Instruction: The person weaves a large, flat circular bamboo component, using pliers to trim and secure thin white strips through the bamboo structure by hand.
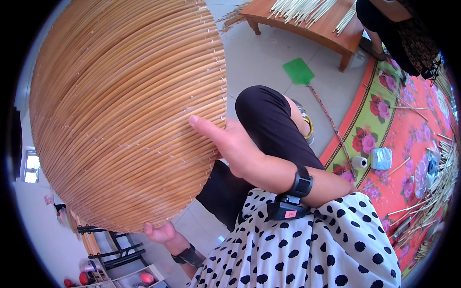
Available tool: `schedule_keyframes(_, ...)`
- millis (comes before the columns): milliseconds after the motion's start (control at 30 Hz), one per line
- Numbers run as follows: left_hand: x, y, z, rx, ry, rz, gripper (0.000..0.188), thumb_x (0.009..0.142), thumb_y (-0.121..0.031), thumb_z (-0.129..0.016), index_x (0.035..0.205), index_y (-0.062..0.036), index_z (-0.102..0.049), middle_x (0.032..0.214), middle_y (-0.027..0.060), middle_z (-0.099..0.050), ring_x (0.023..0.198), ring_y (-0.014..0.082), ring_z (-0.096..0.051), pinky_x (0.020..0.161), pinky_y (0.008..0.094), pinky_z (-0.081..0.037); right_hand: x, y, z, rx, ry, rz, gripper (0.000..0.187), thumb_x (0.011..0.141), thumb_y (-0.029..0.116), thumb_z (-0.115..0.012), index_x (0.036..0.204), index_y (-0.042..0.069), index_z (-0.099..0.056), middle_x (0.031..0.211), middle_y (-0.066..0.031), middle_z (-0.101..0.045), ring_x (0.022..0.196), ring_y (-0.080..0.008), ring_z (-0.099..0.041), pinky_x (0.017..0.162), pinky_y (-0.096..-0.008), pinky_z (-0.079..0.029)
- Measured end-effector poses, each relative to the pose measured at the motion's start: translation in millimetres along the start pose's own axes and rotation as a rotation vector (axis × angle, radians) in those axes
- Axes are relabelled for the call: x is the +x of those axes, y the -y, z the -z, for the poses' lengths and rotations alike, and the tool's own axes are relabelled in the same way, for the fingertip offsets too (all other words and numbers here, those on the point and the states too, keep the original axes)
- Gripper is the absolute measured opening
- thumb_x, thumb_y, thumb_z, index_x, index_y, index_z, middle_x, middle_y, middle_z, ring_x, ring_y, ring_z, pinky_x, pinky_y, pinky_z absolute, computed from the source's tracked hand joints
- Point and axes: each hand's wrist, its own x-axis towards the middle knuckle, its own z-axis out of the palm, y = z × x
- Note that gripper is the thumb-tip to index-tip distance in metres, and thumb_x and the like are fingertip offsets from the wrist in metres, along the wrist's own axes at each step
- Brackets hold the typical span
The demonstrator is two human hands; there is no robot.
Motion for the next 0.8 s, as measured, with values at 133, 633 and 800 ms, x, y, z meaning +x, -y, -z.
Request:
schedule_keyframes(133, -4, -7, 0, 0.0, -0.035, 0.04, 0.087, 0.072, -0.014, -0.072, 0.149, -0.0072, -0.033, 0.146, 0.0117, -0.044, 0.135, 0.0304, -0.041, 0.114, 0.0525, -0.033, 2, 1, 0, -0.009, -0.015, 0.148, 0.053, 0.088, 0.033, -0.074, 0.121, -0.005, -0.059, 0.112, -0.0114, -0.067, 0.1, -0.0155, -0.064, 0.087, -0.0294, -0.05)
schedule_keyframes(633, 3, -11, 1, 0.159, -0.012, -0.039, 0.089, 0.067, -0.019, -0.071, 0.147, -0.0061, -0.036, 0.145, 0.0134, -0.045, 0.134, 0.0347, -0.043, 0.112, 0.0536, -0.038, 3, -8, 0, 0.104, -0.093, 0.1, 0.049, 0.088, 0.024, -0.072, 0.124, -0.004, -0.056, 0.115, -0.0124, -0.065, 0.105, -0.0182, -0.063, 0.093, -0.0324, -0.048)
schedule_keyframes(800, 8, -12, 10, 0.169, 0.001, -0.067, 0.088, 0.067, -0.019, -0.07, 0.147, -0.006, -0.036, 0.146, 0.0139, -0.045, 0.134, 0.035, -0.043, 0.112, 0.0541, -0.037, 3, -10, 0, 0.107, -0.033, 0.074, 0.047, 0.088, 0.022, -0.071, 0.124, -0.004, -0.056, 0.117, -0.0132, -0.065, 0.108, -0.0191, -0.061, 0.096, -0.0331, -0.046)
